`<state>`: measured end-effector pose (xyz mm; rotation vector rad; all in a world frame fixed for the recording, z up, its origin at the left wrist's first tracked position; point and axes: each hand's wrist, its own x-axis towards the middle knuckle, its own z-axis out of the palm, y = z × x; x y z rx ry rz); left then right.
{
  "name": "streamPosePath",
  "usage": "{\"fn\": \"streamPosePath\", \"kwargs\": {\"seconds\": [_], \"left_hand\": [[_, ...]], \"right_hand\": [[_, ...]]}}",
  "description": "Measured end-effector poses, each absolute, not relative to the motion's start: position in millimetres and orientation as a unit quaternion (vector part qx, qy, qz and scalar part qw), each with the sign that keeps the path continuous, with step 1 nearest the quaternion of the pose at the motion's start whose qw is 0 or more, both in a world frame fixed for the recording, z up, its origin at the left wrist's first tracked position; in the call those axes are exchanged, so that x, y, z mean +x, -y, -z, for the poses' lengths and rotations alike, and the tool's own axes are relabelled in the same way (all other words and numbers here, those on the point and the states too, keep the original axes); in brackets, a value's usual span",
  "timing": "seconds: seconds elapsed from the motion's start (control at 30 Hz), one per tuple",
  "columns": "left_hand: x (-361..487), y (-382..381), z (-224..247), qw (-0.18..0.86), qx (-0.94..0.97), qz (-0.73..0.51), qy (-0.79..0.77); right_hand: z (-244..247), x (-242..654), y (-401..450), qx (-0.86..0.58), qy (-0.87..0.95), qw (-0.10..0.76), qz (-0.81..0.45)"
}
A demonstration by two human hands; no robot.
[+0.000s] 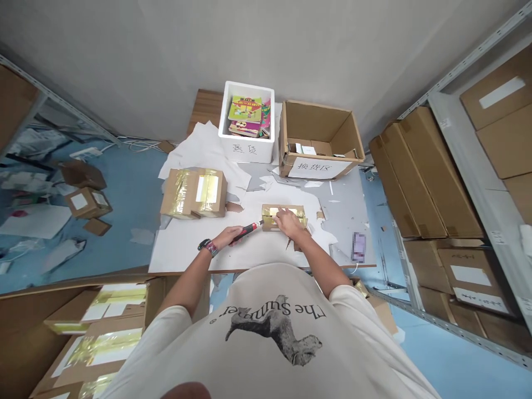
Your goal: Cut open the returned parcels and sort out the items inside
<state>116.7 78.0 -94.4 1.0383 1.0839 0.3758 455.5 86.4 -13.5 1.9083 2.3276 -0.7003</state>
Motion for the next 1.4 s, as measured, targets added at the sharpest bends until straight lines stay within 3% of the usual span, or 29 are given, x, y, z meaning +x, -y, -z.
{"fn": "streamPosePath", "kwargs": {"seconds": [0.17,0.3,0.4,0.57,0.93,1.4], "left_hand": [[107.4,-44.3,97.5,0.513,0.382,-0.378,-0.669],[111.6,-30.4,85.8,0.394,0.556,-0.411,-0.605],[116.3,-27.3,80.6,0.381,0.651,-0.367,-0.545],[110.3,-26.3,82.6,0.373,0.645,-0.351,-0.567],[115.2,-27.1,77.4,0.363,0.726,-0.263,-0.522],[140.7,-47.3,89.0,0.272,0.767,-0.165,-0.557]], "right_hand": [[31.5,449.4,-88.9,0.672,-0.723,0.023,0.16],[44.6,447.2,-91.8,0.678,-0.72,0.041,0.141],[47.9,454.5,-97.0,0.658,-0.733,0.047,0.167],[50.7,468.1,-107.4,0.645,-0.723,0.052,0.241],[50.0,461.6,-87.3,0.619,-0.768,-0.001,0.162],[52.6,459.5,-91.7,0.622,-0.765,-0.004,0.17]]}}
